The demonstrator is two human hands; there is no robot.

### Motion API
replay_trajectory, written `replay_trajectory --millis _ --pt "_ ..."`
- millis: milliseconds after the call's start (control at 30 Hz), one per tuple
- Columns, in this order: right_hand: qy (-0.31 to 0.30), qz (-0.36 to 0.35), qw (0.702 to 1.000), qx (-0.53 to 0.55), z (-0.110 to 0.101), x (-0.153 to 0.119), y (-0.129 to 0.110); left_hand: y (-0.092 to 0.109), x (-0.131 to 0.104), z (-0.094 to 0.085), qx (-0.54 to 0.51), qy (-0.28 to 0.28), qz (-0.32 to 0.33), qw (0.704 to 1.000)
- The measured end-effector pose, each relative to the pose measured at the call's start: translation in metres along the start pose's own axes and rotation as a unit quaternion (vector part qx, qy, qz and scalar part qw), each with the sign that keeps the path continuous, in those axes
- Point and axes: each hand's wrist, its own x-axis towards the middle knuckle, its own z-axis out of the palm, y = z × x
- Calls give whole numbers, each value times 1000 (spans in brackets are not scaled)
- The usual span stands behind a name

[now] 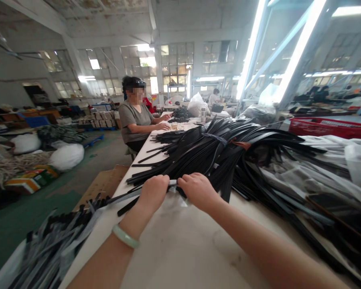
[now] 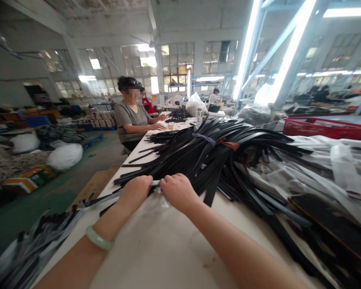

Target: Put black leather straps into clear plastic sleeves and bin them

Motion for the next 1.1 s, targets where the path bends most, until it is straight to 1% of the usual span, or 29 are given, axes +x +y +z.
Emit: replay_trajectory --millis 33,100,167,233,267,333,400,467,500,567,667,733,800,833,900,967,1033,1100 --pt "-8 -4 1000 1 0 0 -4 1 0 0 0 5 9 1000" --pt "-19 23 1000 -6 2 0 0 -4 1 -2 4 9 3 1000" --pt "-29 63 997 -21 5 0 16 -15 2 -5 12 13 -27 999" --pt "-37 77 996 -32 8 0 31 -24 4 -6 15 17 -49 999" --pt "-34 77 996 -33 8 1 34 -25 4 -7 13 18 -53 998" --pt "-13 65 997 -29 7 1 27 -20 2 -6 7 16 -48 999" --pt "5 34 999 -20 5 1 9 -8 0 -5 -3 13 -23 1000" --pt "8 -4 1000 -10 4 0 -4 3 -2 -5 -13 6 10 1000" --pt "6 -14 1000 -7 4 0 -6 6 -3 -6 -17 2 17 1000" --pt "-3 1 1000 -11 6 -1 3 2 -2 -9 -16 -5 2 1000" --pt "-36 71 996 -29 9 -2 30 -15 0 -14 -4 -1 -47 999" --pt "-44 116 992 -39 8 -1 38 -20 0 -16 -1 6 -55 998" --pt "-37 127 990 -37 5 1 30 -13 -1 -15 -6 9 -42 999" --pt "-35 119 992 -32 4 2 21 -7 -3 -13 -13 7 -24 1000" --pt "-52 88 995 -18 3 3 3 7 -5 -9 -32 0 16 999" --pt "-70 74 995 -5 4 2 -6 13 -5 -5 -44 -7 34 998" --pt "-71 85 994 9 8 0 0 6 -4 -4 -43 -7 14 999" --pt "-67 102 992 25 11 -2 17 -9 -2 -4 -34 0 -24 999"
